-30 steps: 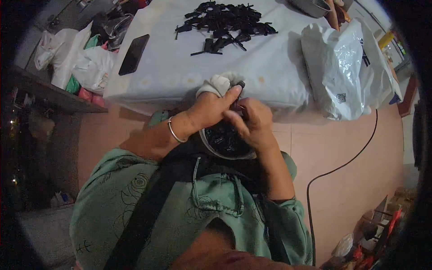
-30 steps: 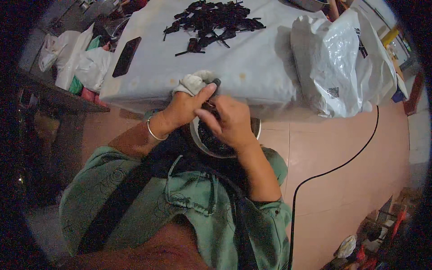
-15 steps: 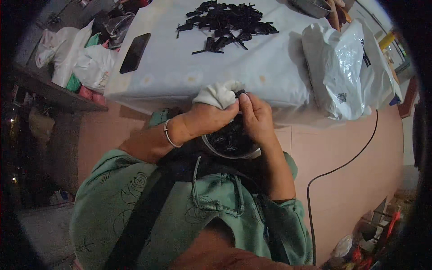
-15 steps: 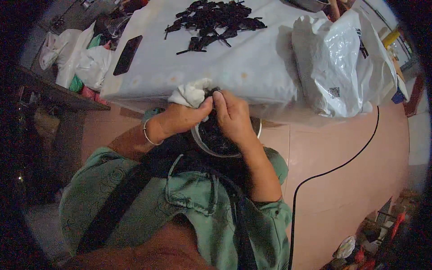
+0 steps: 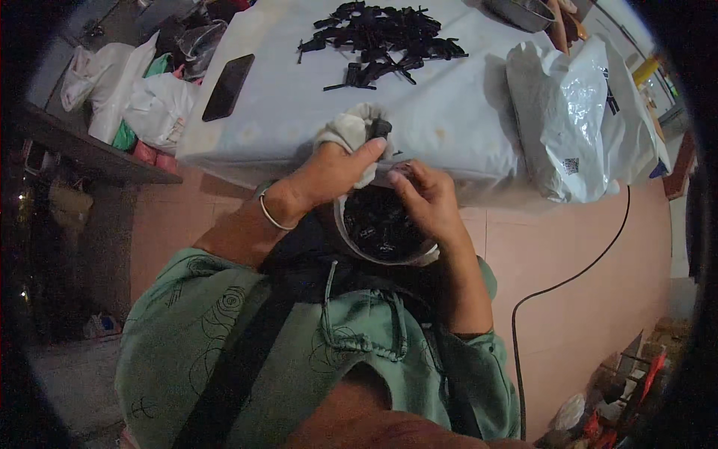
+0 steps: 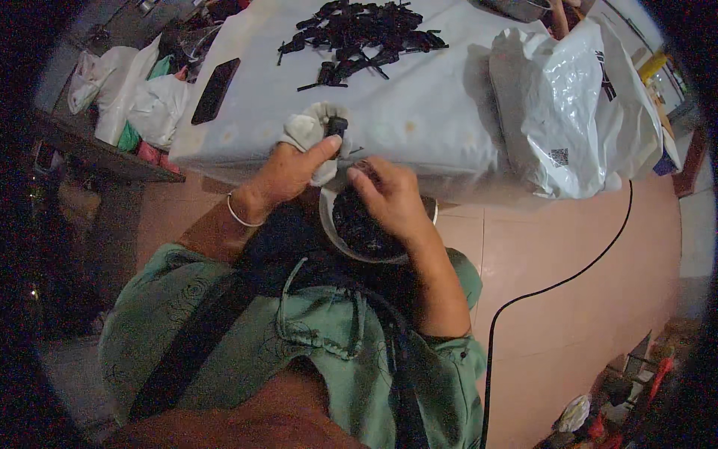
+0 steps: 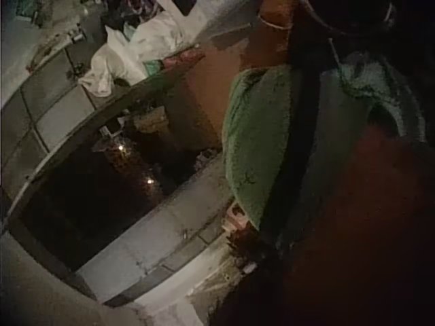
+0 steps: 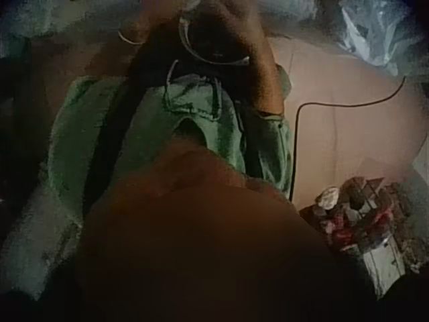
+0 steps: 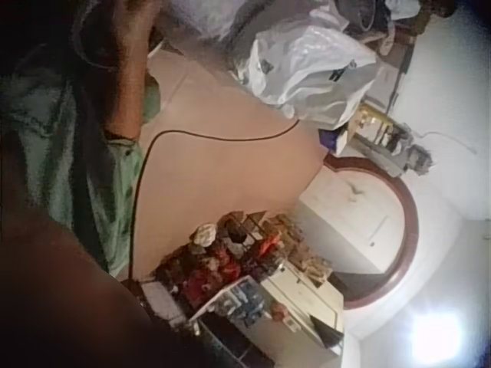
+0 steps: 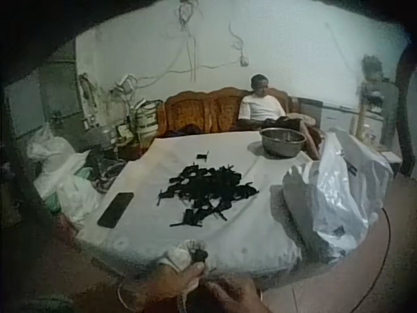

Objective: Cleaning small black plastic components by wiping them with a white cloth.

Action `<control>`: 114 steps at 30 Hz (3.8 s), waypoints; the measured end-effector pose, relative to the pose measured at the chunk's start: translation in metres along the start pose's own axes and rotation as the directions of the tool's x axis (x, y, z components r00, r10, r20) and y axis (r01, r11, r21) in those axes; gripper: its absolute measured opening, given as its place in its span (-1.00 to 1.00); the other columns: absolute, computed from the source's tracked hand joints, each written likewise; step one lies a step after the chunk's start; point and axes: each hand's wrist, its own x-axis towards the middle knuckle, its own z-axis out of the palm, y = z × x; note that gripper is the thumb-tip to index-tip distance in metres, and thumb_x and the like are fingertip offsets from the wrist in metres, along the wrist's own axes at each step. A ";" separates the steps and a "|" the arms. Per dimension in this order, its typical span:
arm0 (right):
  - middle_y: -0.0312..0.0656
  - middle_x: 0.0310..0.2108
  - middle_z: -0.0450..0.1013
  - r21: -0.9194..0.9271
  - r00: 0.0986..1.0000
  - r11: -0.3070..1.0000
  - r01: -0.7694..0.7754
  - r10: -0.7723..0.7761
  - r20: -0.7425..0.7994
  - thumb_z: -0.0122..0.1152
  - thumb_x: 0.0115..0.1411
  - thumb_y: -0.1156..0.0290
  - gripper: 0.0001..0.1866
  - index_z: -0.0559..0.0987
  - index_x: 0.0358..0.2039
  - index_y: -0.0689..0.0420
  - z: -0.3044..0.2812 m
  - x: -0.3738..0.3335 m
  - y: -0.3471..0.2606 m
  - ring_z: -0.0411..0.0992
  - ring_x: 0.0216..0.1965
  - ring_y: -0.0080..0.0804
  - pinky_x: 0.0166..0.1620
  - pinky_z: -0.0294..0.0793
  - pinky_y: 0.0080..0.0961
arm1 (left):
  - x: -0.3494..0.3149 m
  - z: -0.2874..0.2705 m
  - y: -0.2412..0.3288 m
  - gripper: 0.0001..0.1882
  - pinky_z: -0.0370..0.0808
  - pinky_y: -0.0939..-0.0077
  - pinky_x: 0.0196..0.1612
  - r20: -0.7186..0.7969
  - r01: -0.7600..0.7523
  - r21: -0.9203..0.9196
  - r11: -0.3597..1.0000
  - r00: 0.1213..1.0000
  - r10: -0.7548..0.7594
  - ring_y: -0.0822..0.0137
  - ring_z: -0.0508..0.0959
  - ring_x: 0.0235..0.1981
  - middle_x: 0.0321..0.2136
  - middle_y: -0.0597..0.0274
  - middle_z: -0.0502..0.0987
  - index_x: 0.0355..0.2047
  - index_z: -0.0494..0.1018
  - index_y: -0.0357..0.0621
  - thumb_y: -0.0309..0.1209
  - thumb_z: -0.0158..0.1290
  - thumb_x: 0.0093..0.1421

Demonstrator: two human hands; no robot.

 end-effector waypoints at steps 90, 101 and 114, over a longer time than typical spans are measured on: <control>-0.13 -0.66 0.32 -0.284 0.896 0.924 0.257 -0.338 -0.288 0.10 0.06 0.44 -0.88 0.40 -0.47 0.21 0.019 0.006 -0.006 0.27 -0.67 -0.41 -0.54 0.28 -0.55 | 0.056 -0.039 0.012 -0.73 0.36 0.29 -0.31 -0.025 0.074 0.718 0.693 0.996 -0.080 -0.02 0.43 -0.43 -0.51 -0.11 0.43 -0.41 0.38 -0.25 -0.30 -0.04 -0.09; -0.13 -0.60 0.36 -0.539 0.835 0.704 0.463 -0.551 -0.002 0.16 -0.12 0.56 -0.71 0.42 -0.30 0.17 0.020 0.004 -0.015 0.35 -0.61 -0.18 -0.56 0.32 -0.35 | 0.024 -0.016 0.006 -0.71 0.36 0.57 -0.35 0.123 0.000 0.361 0.933 0.991 -0.048 0.46 0.37 -0.45 -0.48 0.29 0.36 -0.28 0.33 -0.23 -0.40 0.06 -0.02; -0.16 -0.60 0.34 -0.345 0.833 0.763 0.547 -0.539 0.126 0.13 -0.12 0.48 -0.75 0.40 -0.35 0.12 0.018 0.001 -0.017 0.37 -0.56 -0.17 -0.54 0.35 -0.34 | 0.004 -0.010 -0.014 -0.78 0.43 0.65 -0.42 0.231 0.305 -0.266 0.915 0.941 -0.247 0.52 0.42 -0.46 -0.44 0.30 0.42 -0.26 0.32 -0.22 -0.51 0.04 0.05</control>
